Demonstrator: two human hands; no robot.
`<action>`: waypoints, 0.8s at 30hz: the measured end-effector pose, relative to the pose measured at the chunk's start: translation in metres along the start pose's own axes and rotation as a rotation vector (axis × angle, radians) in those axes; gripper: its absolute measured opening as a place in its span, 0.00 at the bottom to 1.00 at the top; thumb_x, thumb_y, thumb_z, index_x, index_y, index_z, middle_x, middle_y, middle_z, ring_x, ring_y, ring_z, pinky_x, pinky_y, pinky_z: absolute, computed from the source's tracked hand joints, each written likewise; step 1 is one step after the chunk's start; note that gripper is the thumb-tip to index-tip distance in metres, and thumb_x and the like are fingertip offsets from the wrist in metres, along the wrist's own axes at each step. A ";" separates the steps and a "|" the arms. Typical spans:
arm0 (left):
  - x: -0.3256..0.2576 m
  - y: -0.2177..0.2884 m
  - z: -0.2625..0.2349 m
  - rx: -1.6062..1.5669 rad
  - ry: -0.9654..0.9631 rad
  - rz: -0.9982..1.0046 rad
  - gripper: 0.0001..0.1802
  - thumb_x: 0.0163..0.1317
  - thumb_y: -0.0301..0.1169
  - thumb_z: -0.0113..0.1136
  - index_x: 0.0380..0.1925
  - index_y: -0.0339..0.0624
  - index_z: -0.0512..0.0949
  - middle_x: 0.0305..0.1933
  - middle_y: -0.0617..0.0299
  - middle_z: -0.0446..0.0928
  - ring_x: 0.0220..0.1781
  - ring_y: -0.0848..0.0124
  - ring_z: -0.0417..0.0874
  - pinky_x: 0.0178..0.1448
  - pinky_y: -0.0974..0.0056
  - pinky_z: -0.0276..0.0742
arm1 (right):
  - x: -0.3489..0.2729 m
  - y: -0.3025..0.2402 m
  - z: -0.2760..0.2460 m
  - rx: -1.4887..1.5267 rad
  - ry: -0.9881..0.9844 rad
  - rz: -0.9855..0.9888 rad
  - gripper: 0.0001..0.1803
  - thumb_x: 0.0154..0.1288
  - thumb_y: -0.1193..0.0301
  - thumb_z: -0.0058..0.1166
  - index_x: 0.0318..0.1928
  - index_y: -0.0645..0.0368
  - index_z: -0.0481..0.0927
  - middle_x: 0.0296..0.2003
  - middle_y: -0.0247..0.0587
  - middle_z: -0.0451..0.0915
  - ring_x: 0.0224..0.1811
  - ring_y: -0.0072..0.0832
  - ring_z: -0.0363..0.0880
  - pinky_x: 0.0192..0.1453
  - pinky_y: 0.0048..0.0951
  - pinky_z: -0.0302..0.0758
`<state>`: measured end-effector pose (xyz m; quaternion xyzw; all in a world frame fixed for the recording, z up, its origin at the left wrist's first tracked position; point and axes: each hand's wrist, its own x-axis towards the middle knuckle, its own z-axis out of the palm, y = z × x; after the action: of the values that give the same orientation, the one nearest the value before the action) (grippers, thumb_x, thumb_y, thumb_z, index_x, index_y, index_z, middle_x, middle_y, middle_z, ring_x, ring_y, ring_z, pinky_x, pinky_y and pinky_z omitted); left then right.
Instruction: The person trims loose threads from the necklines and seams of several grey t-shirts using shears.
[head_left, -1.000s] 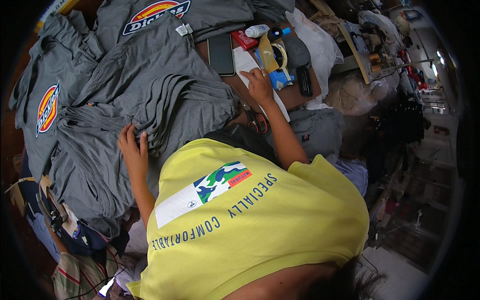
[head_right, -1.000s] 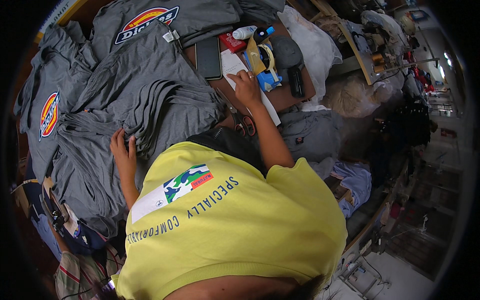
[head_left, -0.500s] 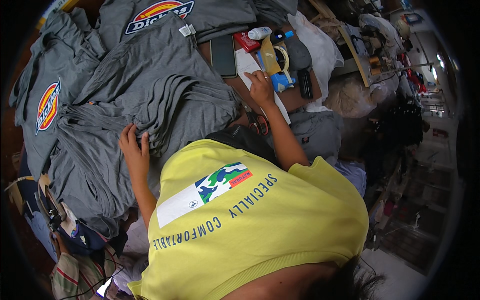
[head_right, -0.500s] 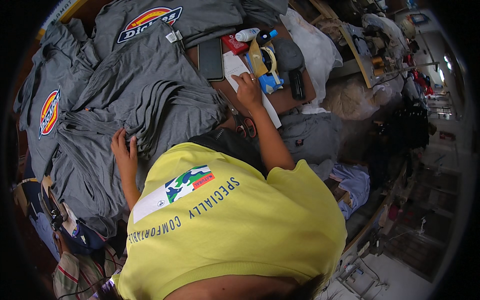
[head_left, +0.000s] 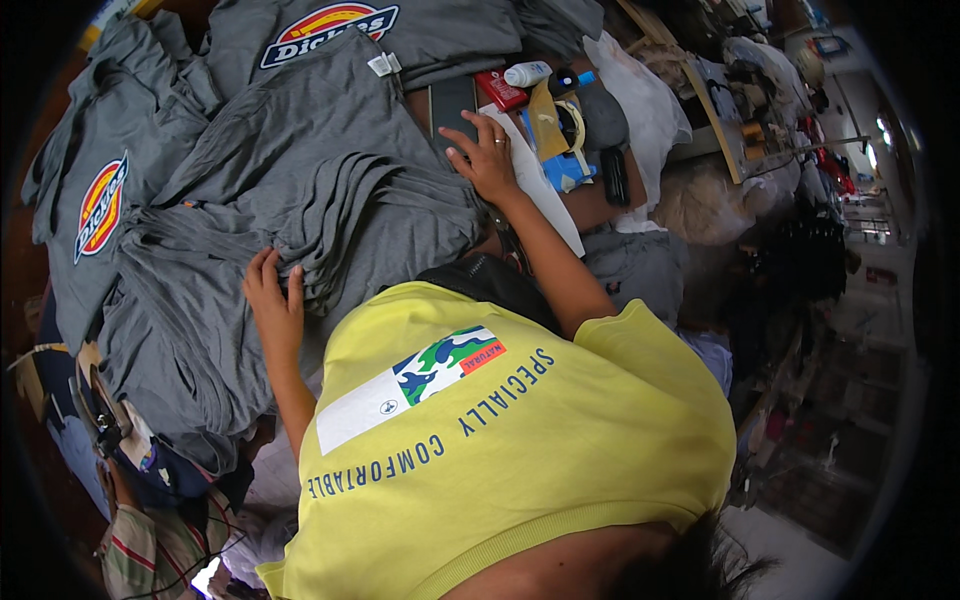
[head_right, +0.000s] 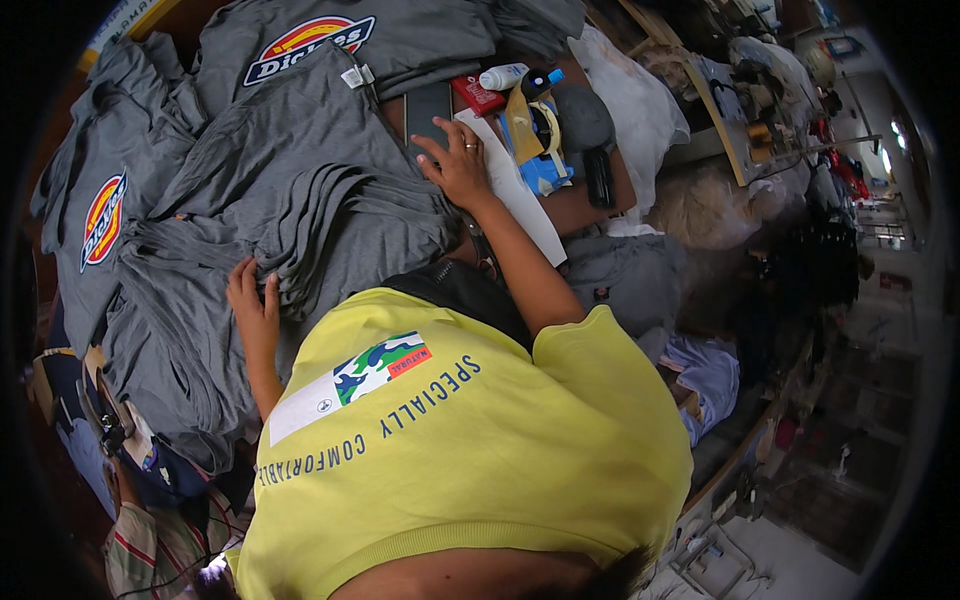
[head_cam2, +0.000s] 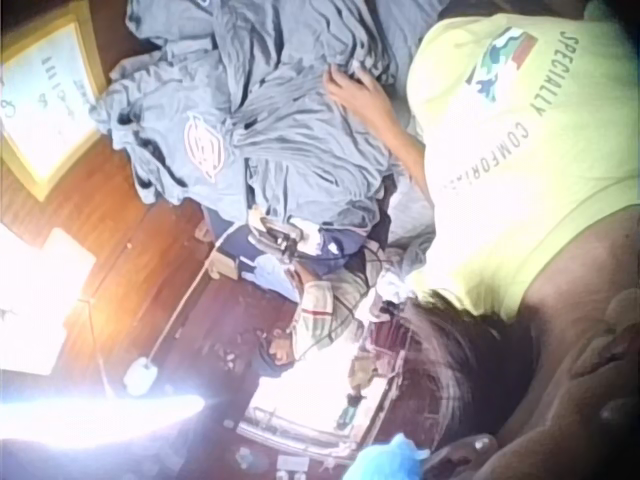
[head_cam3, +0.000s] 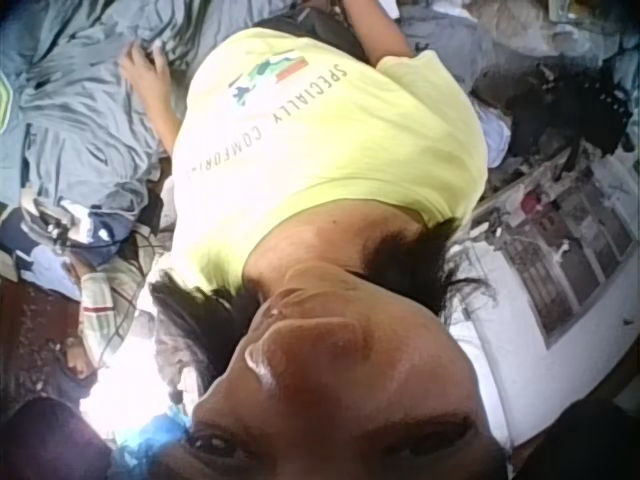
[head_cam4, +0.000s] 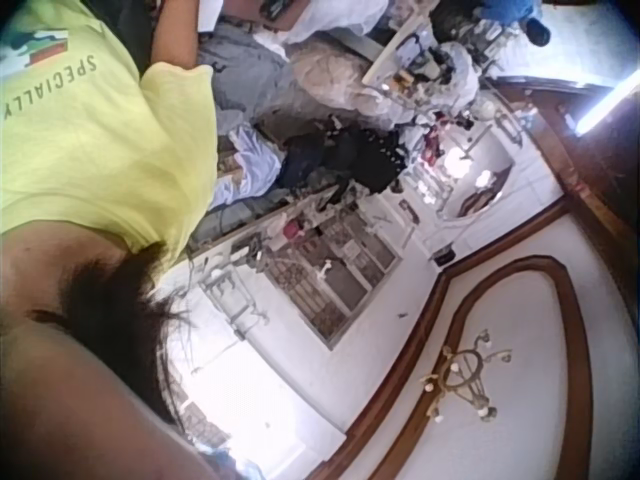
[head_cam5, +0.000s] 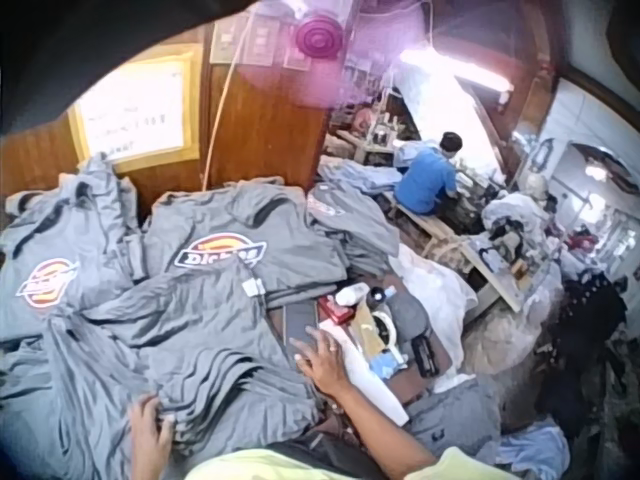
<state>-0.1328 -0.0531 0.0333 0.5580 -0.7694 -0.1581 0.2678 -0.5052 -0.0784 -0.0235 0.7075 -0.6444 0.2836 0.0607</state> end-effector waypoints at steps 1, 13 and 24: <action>0.000 0.001 0.000 0.002 -0.001 -0.002 0.19 0.63 0.36 0.54 0.50 0.37 0.71 0.57 0.52 0.67 0.58 0.54 0.65 0.61 0.57 0.62 | 0.001 0.001 0.002 -0.013 -0.016 -0.018 0.17 0.62 0.62 0.51 0.52 0.43 0.76 0.57 0.41 0.65 0.61 0.41 0.55 0.64 0.42 0.54; -0.001 -0.001 0.001 -0.019 -0.008 -0.017 0.19 0.63 0.36 0.54 0.50 0.37 0.70 0.57 0.52 0.66 0.59 0.54 0.64 0.62 0.57 0.60 | -0.007 0.009 -0.001 0.072 0.132 0.139 0.16 0.58 0.68 0.51 0.47 0.56 0.75 0.51 0.45 0.68 0.55 0.44 0.62 0.59 0.43 0.59; 0.000 0.001 0.001 -0.010 -0.005 -0.025 0.19 0.63 0.36 0.54 0.50 0.37 0.70 0.57 0.53 0.67 0.59 0.54 0.64 0.62 0.57 0.61 | -0.017 0.019 0.003 0.014 0.239 0.174 0.11 0.50 0.79 0.47 0.36 0.56 0.76 0.40 0.42 0.71 0.44 0.42 0.68 0.48 0.41 0.64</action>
<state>-0.1342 -0.0527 0.0331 0.5655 -0.7624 -0.1668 0.2666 -0.5218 -0.0678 -0.0399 0.6106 -0.6894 0.3747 0.1072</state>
